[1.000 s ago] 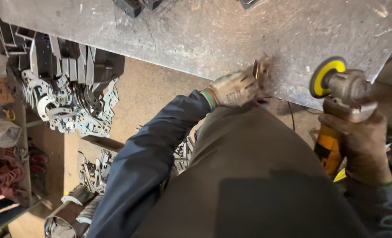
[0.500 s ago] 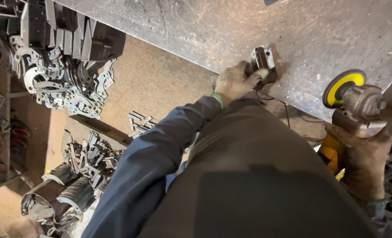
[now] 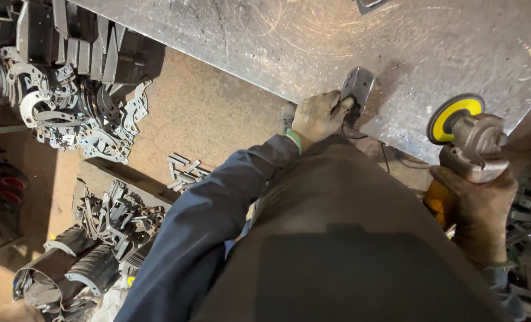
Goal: The person holds small metal brackets against a workbench and grinds their edges and surfaces with an angle grinder, producing sparks. They reposition and turn each bracket to grind different sides, then set finished pieces on the bench with a pile of completed brackets.
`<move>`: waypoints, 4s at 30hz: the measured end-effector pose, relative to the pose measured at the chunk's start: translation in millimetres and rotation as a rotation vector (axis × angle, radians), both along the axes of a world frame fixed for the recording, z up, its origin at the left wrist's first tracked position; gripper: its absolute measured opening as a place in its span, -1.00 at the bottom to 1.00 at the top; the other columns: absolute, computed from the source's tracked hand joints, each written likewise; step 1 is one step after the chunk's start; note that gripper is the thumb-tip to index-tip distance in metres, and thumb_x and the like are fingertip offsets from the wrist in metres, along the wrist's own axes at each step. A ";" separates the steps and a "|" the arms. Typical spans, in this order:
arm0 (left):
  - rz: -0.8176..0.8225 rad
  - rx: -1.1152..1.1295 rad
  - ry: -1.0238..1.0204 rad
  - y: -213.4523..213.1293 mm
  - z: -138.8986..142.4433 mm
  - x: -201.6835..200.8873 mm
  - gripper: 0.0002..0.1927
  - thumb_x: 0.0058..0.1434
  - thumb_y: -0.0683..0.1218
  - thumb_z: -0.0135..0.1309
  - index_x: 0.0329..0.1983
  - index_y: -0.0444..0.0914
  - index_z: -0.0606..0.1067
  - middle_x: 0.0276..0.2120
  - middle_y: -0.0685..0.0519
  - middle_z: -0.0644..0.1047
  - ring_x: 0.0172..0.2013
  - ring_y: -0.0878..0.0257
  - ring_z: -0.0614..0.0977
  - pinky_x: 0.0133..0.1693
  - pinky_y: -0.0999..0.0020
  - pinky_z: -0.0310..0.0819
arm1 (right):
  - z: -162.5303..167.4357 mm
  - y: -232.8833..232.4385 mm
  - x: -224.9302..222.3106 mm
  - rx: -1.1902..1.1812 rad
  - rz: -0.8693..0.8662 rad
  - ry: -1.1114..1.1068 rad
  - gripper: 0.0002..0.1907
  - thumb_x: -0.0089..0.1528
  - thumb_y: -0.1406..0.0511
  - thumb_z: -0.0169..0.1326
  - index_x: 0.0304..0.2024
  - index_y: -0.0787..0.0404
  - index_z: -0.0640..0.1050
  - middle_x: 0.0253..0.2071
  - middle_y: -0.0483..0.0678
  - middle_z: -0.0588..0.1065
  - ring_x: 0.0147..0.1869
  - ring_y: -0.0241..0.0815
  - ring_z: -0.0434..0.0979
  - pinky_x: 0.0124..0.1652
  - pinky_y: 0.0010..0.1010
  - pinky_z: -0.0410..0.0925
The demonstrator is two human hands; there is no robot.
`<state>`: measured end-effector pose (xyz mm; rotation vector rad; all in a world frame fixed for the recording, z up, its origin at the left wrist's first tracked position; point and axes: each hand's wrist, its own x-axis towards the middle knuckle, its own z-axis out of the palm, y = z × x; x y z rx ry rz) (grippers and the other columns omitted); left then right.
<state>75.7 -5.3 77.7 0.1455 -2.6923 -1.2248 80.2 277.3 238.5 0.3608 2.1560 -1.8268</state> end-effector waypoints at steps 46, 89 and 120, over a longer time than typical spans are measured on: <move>-0.503 -0.907 0.508 -112.7 70.1 -40.3 -0.56 0.30 -0.08 -0.03 0.15 -0.45 0.46 -0.05 -0.15 0.52 -0.12 0.10 0.56 -0.16 0.29 0.44 | -3.8 -133.1 -29.2 0.196 -0.017 -0.193 -0.37 -0.03 0.46 0.39 0.09 0.33 0.51 -0.02 -0.06 0.61 -0.01 -0.32 0.61 -0.04 -0.45 0.47; -0.302 -0.081 0.068 -28.1 61.5 -32.6 -0.60 0.28 -0.08 0.10 0.15 -0.28 0.41 -0.13 -0.14 0.63 -0.25 -0.02 0.69 -0.24 0.17 0.59 | 9.5 -62.1 -17.7 -0.013 -0.045 -0.352 -0.36 0.02 0.49 0.31 0.18 0.29 0.54 -0.07 -0.03 0.63 -0.12 -0.22 0.60 -0.24 -0.40 0.44; -0.384 0.018 -0.026 3.9 38.4 -30.0 -0.81 0.23 -0.06 0.07 -0.34 -0.31 0.46 -0.48 -0.19 0.55 -0.44 -0.17 0.61 -0.37 -0.03 0.49 | -20.5 -40.9 -11.7 0.134 -0.013 0.051 -0.37 -0.01 0.39 0.46 0.09 0.38 0.52 0.07 -0.02 0.60 0.10 -0.30 0.60 0.08 -0.45 0.48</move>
